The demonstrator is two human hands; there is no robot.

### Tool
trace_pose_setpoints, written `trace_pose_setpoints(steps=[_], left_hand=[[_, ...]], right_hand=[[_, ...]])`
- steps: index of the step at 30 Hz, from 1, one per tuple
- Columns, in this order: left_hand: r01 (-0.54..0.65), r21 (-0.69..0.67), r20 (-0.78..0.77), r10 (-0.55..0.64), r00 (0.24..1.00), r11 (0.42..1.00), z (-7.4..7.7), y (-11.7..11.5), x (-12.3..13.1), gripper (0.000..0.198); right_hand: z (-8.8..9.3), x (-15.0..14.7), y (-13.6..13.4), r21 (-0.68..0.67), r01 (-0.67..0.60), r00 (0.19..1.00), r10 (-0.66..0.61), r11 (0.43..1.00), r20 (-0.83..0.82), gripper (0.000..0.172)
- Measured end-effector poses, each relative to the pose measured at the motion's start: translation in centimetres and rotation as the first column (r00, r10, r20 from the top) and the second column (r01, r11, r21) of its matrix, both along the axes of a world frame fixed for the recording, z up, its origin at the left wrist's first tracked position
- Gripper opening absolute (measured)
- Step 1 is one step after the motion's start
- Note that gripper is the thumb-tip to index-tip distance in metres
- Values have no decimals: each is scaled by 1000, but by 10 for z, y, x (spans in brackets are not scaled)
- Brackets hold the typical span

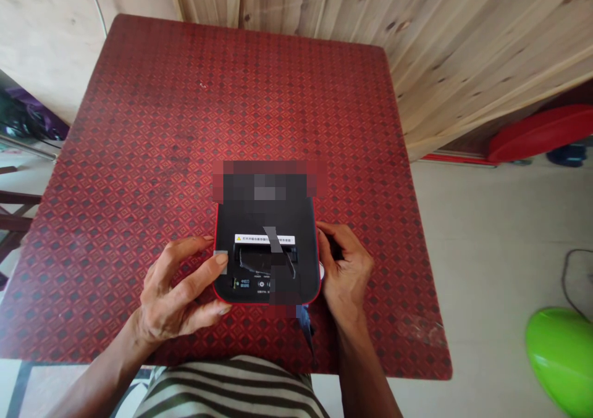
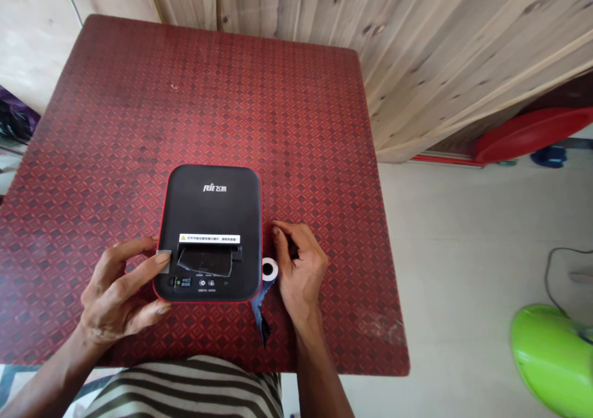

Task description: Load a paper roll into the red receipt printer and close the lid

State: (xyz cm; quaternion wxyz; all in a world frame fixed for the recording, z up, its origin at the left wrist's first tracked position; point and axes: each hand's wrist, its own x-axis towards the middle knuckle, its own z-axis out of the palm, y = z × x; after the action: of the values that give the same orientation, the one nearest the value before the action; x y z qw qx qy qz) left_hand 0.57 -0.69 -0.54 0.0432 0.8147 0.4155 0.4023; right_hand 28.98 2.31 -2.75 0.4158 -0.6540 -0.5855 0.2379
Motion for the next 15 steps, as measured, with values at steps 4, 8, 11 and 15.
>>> trace_pose_setpoints(steps=[4, 8, 11, 15], left_hand=[[1, -39, -13, -1, 1000, 999, 1, -1, 1, 59], [-5, -56, -24, 4, 1000, 998, 2, -2, 0, 60], [-9, -58, -33, 7, 999, 998, 3, -2, 0, 59], [-22, -15, -47, 21, 999, 1000, 7, -2, 1, 53]], right_hand=[[0, 0, 0, -2, -2, 1000, 2, 1000, 0, 20], [-1, 0, -1, -3, -1, 1000, 1, 1000, 0, 20], [-2, 0, -1, -8, 3, 1000, -3, 1000, 1, 21], [-1, 0, 0, -14, 4, 1000, -3, 1000, 4, 21]])
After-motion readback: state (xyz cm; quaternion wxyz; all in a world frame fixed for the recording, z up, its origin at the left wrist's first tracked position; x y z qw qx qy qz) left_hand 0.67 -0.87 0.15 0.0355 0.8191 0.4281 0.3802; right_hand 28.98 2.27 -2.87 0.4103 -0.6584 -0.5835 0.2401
